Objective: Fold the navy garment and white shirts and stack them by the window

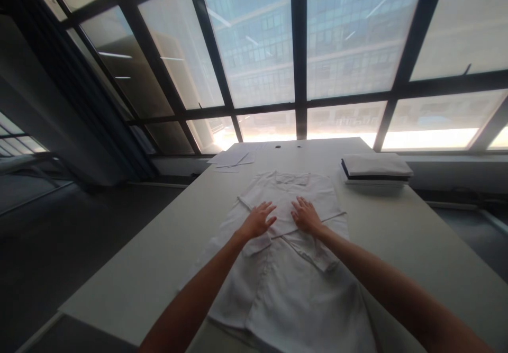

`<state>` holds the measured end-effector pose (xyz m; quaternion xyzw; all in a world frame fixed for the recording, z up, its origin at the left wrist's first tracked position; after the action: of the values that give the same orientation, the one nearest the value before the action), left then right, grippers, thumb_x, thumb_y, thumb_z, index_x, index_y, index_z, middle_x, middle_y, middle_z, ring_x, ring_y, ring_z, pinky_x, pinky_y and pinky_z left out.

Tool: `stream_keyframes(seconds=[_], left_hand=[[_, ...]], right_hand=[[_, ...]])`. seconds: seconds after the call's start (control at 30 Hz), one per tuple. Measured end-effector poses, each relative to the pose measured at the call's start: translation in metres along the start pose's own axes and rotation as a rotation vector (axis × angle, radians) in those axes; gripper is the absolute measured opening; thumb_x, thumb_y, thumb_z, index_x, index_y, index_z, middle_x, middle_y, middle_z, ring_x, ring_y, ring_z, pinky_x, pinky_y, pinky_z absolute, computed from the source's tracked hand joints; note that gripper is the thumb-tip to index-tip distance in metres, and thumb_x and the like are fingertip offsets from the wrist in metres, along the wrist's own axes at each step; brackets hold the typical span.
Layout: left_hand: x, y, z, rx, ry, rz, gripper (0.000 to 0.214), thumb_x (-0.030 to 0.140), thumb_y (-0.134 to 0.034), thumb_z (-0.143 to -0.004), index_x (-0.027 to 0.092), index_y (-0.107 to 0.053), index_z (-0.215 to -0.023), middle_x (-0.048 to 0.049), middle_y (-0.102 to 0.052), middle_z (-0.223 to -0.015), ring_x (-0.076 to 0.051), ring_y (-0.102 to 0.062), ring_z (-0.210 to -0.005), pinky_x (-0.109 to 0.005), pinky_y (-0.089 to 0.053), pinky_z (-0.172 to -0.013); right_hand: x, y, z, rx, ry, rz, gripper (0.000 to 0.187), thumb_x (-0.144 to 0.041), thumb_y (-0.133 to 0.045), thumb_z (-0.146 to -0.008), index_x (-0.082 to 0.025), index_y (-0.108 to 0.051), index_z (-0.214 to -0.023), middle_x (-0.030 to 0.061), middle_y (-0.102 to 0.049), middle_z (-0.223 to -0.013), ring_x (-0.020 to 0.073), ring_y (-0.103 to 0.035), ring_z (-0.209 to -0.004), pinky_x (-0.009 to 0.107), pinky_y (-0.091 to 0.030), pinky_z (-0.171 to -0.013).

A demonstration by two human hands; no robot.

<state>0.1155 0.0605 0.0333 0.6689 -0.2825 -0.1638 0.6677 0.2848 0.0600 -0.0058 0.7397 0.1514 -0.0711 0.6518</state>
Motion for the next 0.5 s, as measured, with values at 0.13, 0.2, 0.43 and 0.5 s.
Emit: stream_keyframes(seconds=[0.13, 0.2, 0.43, 0.5], left_hand=[[-0.03, -0.03, -0.023, -0.03, 0.072, -0.065, 0.052, 0.042, -0.038, -0.105, 0.024, -0.041, -0.154, -0.0107, -0.036, -0.161, -0.03, -0.029, -0.151, -0.061, -0.026, -0.118], [-0.033, -0.042, -0.015, -0.021, 0.065, -0.098, 0.054, 0.043, -0.035, -0.106, 0.024, -0.037, -0.156, -0.01, -0.032, -0.164, -0.031, -0.025, -0.152, -0.061, -0.022, -0.119], [-0.018, -0.05, 0.028, 0.021, 0.055, -0.139, 0.055, 0.042, -0.031, -0.107, 0.026, -0.033, -0.159, -0.007, -0.027, -0.166, -0.032, -0.021, -0.153, -0.06, -0.02, -0.12], [-0.016, -0.048, 0.033, 0.034, 0.069, -0.131, 0.054, 0.042, -0.031, -0.106, 0.026, -0.034, -0.158, -0.0066, -0.028, -0.165, -0.032, -0.022, -0.153, -0.059, -0.02, -0.12]], right_hand=[[-0.002, -0.011, 0.007, -0.056, 0.03, 0.014, 0.057, -0.039, -0.037, -0.102, -0.016, -0.04, -0.155, 0.0154, -0.028, -0.165, 0.0279, -0.022, -0.152, 0.048, -0.014, -0.121], [-0.002, -0.013, 0.016, -0.063, 0.049, 0.014, 0.058, -0.04, -0.035, -0.103, -0.017, -0.039, -0.155, 0.0143, -0.027, -0.166, 0.0276, -0.021, -0.153, 0.047, -0.012, -0.122], [-0.006, -0.022, 0.045, -0.074, 0.102, -0.019, 0.059, -0.042, -0.036, -0.102, -0.018, -0.038, -0.156, 0.0119, -0.028, -0.166, 0.0267, -0.021, -0.153, 0.046, -0.012, -0.122], [0.002, -0.017, 0.033, -0.049, 0.08, -0.021, 0.057, -0.041, -0.035, -0.102, -0.015, -0.042, -0.153, 0.0132, -0.036, -0.162, 0.0255, -0.028, -0.15, 0.042, -0.017, -0.121]])
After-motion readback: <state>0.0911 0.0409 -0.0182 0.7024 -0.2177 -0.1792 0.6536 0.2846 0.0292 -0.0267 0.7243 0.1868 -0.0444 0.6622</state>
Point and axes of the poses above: each hand's wrist, its own z-axis away from the middle knuckle, its own y-axis out of the back of the hand, x = y × z, the point moved 9 cm from there along -z, towards the middle knuckle
